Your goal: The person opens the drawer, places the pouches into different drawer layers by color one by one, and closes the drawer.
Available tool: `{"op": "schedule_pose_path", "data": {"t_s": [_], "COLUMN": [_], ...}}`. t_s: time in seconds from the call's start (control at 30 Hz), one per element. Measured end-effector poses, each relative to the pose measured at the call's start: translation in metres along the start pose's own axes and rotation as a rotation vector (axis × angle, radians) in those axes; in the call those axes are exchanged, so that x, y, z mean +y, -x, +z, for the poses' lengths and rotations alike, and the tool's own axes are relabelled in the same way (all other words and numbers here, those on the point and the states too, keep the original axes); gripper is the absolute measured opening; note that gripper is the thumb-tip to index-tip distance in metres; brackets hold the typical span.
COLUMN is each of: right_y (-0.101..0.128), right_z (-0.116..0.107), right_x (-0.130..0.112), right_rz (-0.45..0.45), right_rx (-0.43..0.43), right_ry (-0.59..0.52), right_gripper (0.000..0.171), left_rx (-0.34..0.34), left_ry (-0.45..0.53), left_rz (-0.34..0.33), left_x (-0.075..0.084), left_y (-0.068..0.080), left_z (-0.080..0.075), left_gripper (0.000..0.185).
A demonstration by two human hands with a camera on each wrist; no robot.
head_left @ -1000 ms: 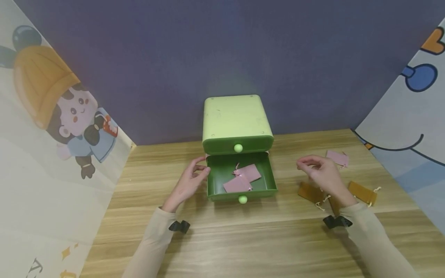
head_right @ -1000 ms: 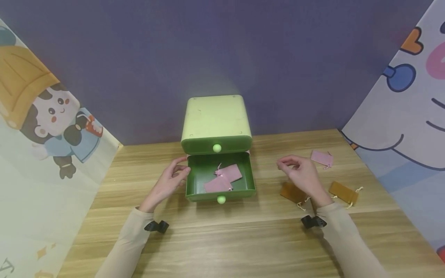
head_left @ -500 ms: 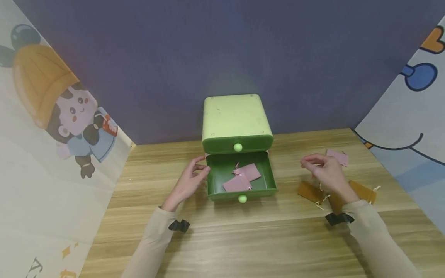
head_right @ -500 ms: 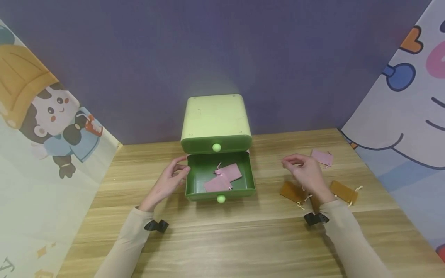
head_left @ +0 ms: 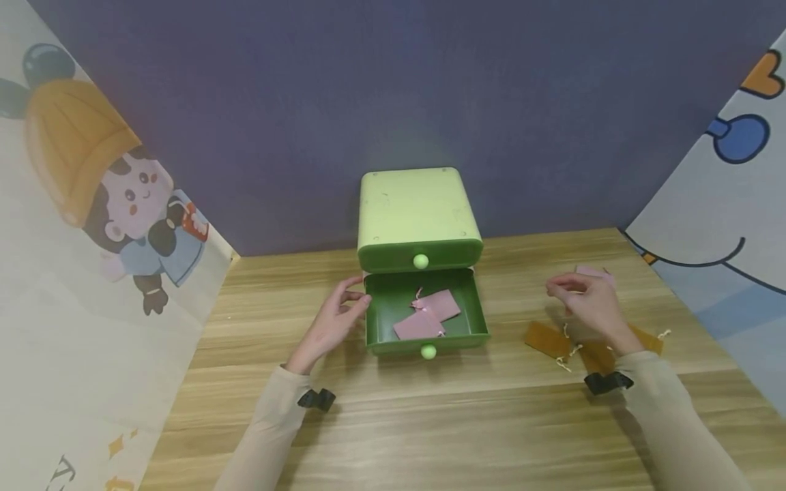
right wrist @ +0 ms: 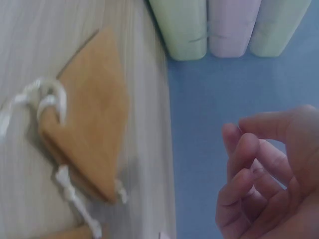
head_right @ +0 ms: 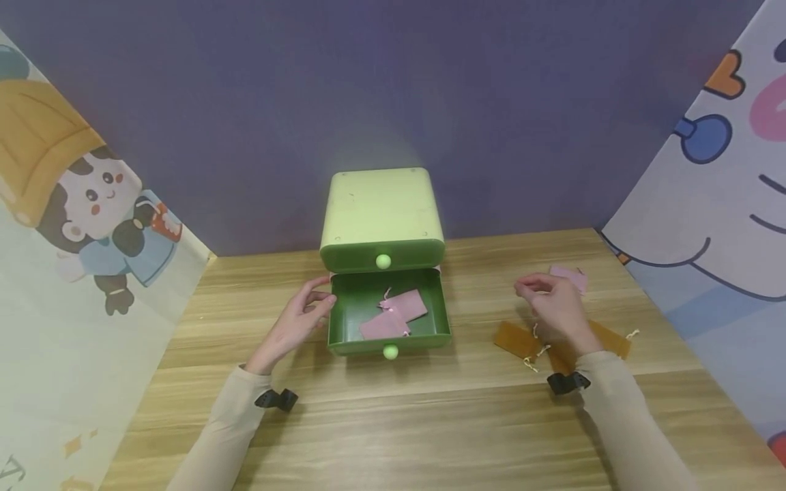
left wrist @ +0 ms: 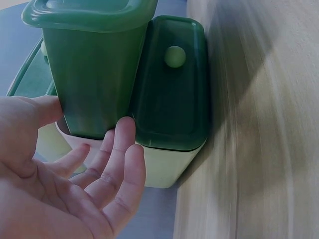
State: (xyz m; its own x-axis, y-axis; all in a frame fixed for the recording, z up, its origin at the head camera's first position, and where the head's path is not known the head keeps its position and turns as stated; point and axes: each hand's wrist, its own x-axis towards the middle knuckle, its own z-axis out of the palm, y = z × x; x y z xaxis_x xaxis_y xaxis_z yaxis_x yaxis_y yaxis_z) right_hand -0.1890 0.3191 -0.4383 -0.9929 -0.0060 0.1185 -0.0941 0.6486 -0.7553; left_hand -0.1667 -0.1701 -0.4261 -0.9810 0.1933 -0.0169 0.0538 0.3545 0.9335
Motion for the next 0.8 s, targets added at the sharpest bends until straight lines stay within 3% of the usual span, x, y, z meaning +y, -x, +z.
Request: {"op": "schedule_pose_path", "data": {"t_s": [0.27, 0.5, 0.8], "right_y": [-0.006, -0.013, -0.021], "right_z": [-0.004, -0.009, -0.018], "right_x": [0.015, 0.026, 0.047], "right_rz": [-0.012, 0.045, 0.125], "right_rx": [0.048, 0.016, 0.013], "right_ry": [0.041, 0.063, 0.176], "right_gripper": [0.029, 0.037, 0.048], "left_rx": [0.002, 0.016, 0.007], "left_ry": [0.004, 0.011, 0.009], "left_rz": [-0.002, -0.011, 0.002], "left_x": [0.002, 0.002, 0.002], "left_y": [0.001, 0.002, 0.002], "left_z": [0.000, 0.000, 0.001], "left_gripper": [0.057, 0.057, 0.058]}}
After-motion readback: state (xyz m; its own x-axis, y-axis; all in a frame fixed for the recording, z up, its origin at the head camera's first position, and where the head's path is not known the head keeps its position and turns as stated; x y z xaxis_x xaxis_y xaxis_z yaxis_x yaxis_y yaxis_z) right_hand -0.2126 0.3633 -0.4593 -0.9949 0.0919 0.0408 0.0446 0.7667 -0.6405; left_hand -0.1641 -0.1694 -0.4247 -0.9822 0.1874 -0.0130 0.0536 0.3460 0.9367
